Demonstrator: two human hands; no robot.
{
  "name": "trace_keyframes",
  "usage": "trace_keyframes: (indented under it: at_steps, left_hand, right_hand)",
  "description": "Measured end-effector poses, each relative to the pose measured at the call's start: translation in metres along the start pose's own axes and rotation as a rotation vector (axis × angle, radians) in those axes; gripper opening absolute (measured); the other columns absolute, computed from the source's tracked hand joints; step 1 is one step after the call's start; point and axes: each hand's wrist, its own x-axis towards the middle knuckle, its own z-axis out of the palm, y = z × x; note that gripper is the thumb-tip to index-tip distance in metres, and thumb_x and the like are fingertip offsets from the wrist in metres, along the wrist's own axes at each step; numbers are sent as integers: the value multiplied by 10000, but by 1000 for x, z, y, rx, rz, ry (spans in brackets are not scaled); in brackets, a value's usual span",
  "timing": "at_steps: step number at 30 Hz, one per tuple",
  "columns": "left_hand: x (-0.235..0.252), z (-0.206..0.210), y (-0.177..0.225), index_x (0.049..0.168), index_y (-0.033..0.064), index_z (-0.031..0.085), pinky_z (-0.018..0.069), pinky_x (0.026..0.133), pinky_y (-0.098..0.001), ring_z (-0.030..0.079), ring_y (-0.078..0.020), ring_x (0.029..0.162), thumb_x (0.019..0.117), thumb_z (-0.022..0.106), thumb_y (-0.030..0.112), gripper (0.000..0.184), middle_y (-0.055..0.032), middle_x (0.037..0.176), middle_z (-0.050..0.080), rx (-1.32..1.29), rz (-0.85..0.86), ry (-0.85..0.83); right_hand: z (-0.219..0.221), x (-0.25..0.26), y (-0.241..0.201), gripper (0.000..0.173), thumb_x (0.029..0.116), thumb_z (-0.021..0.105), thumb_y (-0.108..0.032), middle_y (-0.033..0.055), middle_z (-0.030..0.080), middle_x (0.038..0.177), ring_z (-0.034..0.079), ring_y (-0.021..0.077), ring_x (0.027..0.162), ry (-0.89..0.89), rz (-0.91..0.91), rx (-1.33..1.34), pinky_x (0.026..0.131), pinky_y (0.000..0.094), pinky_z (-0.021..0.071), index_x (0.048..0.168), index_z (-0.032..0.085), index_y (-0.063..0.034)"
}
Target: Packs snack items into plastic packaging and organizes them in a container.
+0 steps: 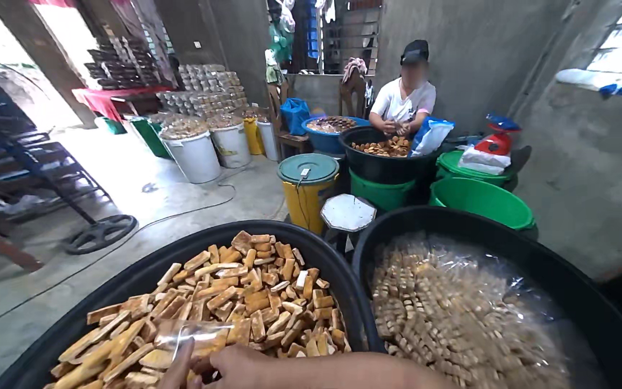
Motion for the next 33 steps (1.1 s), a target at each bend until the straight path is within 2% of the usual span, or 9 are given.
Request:
trace_keyframes:
  at_steps: [3,6,9,13,18,21,25,28,33]
  left_hand:
    - [-2,4,3,1567,-81,257,389,1093,-600,517,-505,1287,1028,496,99,617,-393,1438,455,-22,-77,117]
    - [-2,12,10,1565,-69,280,347,1131,-609,454,-510,1365,1012,473,31,595,-372,1511,394,-53,-107,258]
    - [5,20,17,1569,-27,312,384,1125,-543,494,-414,1360,1011,504,22,592,-294,1525,433,-174,-179,325]
    - [6,13,24,1604,39,254,443,1102,-386,509,-258,1370,1036,496,56,618,-202,1614,341,-530,-313,371]
    - [6,-2,12,1575,38,310,507,1030,-396,537,-263,1328,1092,392,107,494,-195,1616,317,-797,-387,409]
    - [-1,-14,11,1569,77,358,522,1020,-405,594,-270,1271,1083,438,118,495,-188,1587,385,-582,-397,253]
    - [-5,-17,27,1590,76,317,506,1003,-381,635,-246,1184,1068,498,128,555,-204,1519,474,-318,-354,87]
    - [-6,-17,31,1612,50,228,451,1113,-381,496,-268,1394,988,577,44,715,-187,1635,307,-211,-253,-21]
    - [-4,-19,27,1615,37,211,393,1142,-435,430,-325,1429,943,651,47,803,-211,1643,268,117,-179,-197]
  right_hand:
    - [3,-1,-2,338,1022,595,-99,289,663,1231,636,389,1180,118,-32,70,1052,533,462,1304,619,87]
    - [7,-2,-7,328,1023,593,-92,292,656,1234,634,387,1183,142,-61,69,1063,519,461,1291,615,94]
    - [2,-1,-2,327,1030,582,-117,277,660,1232,637,357,1176,146,-66,67,1060,489,467,1281,621,89]
    - [-6,-2,-4,343,1042,573,-182,240,635,1256,630,304,1165,93,33,29,1042,459,488,1283,598,60]
    - [-14,1,-1,317,1021,576,-155,249,648,1223,624,343,1159,-65,78,-192,1030,508,469,1243,634,63]
    - [-18,-3,-9,343,1057,526,-160,262,629,1307,586,396,1262,-176,117,-454,1094,551,423,1318,628,37]
    - [-20,-6,-10,383,996,519,28,290,539,1415,519,420,1330,-222,131,-454,1128,542,391,1371,597,32]
    - [-22,-5,-4,388,978,541,32,273,574,1389,543,404,1312,-236,89,-419,1117,544,402,1359,614,23]
    - [-35,-2,6,355,1006,525,23,287,610,1320,583,387,1244,-302,-29,-285,1093,515,413,1351,595,67]
